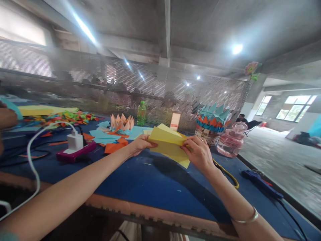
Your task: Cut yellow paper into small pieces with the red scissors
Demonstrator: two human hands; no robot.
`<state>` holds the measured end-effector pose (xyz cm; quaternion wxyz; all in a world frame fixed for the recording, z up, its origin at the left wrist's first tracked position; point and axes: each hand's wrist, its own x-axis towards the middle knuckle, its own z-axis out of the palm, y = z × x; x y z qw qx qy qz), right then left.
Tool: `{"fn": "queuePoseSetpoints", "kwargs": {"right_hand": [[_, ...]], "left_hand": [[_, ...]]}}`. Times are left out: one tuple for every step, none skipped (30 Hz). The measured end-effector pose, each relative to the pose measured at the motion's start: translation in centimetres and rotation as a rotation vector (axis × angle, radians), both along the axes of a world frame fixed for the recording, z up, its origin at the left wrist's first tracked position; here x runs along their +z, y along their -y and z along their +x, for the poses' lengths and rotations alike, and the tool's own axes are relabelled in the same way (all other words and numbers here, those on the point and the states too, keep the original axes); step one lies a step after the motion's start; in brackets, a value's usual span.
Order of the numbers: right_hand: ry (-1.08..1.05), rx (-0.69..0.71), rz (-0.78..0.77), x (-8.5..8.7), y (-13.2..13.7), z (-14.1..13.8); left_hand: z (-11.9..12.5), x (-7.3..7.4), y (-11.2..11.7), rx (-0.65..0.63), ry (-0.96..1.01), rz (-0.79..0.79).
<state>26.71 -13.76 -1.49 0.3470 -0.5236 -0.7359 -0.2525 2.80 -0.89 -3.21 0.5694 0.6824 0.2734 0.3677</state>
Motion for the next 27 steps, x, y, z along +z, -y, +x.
{"fn": "queuePoseSetpoints", "kwargs": {"right_hand": [[0.003,0.003,0.006,0.0,0.0,0.0],[0.007,0.005,0.004,0.0,0.0,0.0],[0.013,0.005,-0.003,0.0,0.0,0.1],[0.018,0.003,-0.011,0.0,0.0,0.0],[0.020,0.003,-0.015,-0.1,-0.1,0.0],[0.019,0.005,-0.018,-0.1,-0.1,0.0],[0.014,0.012,-0.019,-0.2,-0.1,0.0],[0.001,0.022,-0.017,-0.3,-0.2,-0.1],[-0.016,0.032,-0.017,-0.4,-0.2,-0.1],[-0.037,0.041,-0.019,-0.4,-0.2,-0.1],[-0.058,0.049,-0.025,-0.5,-0.2,-0.2],[-0.079,0.057,-0.034,-0.5,-0.2,-0.2],[-0.101,0.063,-0.042,-0.5,-0.2,-0.2],[-0.122,0.065,-0.048,-0.5,-0.2,-0.2],[-0.145,0.061,-0.052,-0.5,-0.2,-0.2],[-0.170,0.050,-0.051,-0.5,-0.2,-0.1],[-0.199,0.036,-0.050,-0.5,-0.3,0.0],[-0.229,0.024,-0.050,-0.5,-0.4,0.1],[-0.259,0.022,-0.051,-0.5,-0.4,0.2],[-0.288,0.035,-0.053,-0.5,-0.5,0.4],[-0.314,0.058,-0.056,-0.6,-0.7,0.5],[-0.336,0.085,-0.057,-0.6,-0.8,0.6],[-0.353,0.110,-0.057,-0.8,-0.9,0.7],[-0.368,0.133,-0.051,-0.9,-1.0,0.7],[-0.385,0.151,-0.041,-1.0,-1.1,0.7],[-0.408,0.165,-0.028,-1.1,-1.2,0.8],[-0.444,0.175,-0.013,-1.2,-1.4,0.8]], "left_hand": [[0.1,0.0,0.1,0.007,-0.021,0.030],[0.1,0.1,0.1,0.003,-0.055,0.067],[0.1,0.2,0.2,-0.008,-0.096,0.105],[0.1,0.3,0.3,-0.022,-0.131,0.140],[0.1,0.4,0.4,-0.037,-0.153,0.169],[0.1,0.6,0.4,-0.047,-0.158,0.193],[0.1,0.6,0.5,-0.050,-0.152,0.207],[0.1,0.7,0.5,-0.046,-0.141,0.213],[0.1,0.7,0.4,-0.040,-0.131,0.213],[0.1,0.7,0.4,-0.039,-0.125,0.207],[0.1,0.6,0.3,-0.040,-0.122,0.197],[0.1,0.5,0.3,-0.041,-0.119,0.185],[0.1,0.4,0.3,-0.043,-0.116,0.175],[0.1,0.3,0.3,-0.041,-0.107,0.165],[0.2,0.1,0.3,-0.033,-0.093,0.153],[0.3,0.0,0.4,-0.018,-0.075,0.139],[0.3,-0.1,0.5,0.000,-0.056,0.120],[0.4,-0.2,0.7,0.019,-0.039,0.097],[0.5,-0.3,0.8,0.034,-0.028,0.075],[0.6,-0.5,0.9,0.043,-0.026,0.055],[0.7,-0.6,1.0,0.045,-0.031,0.034],[0.8,-0.7,1.1,0.044,-0.036,0.010],[0.9,-0.8,1.1,0.046,-0.035,-0.014],[1.0,-0.9,1.2,0.053,-0.025,-0.042],[1.1,-1.0,1.2,0.063,-0.005,-0.071],[1.2,-1.1,1.1,0.075,0.020,-0.098],[1.2,-1.1,1.1,0.089,0.043,-0.120]]}}
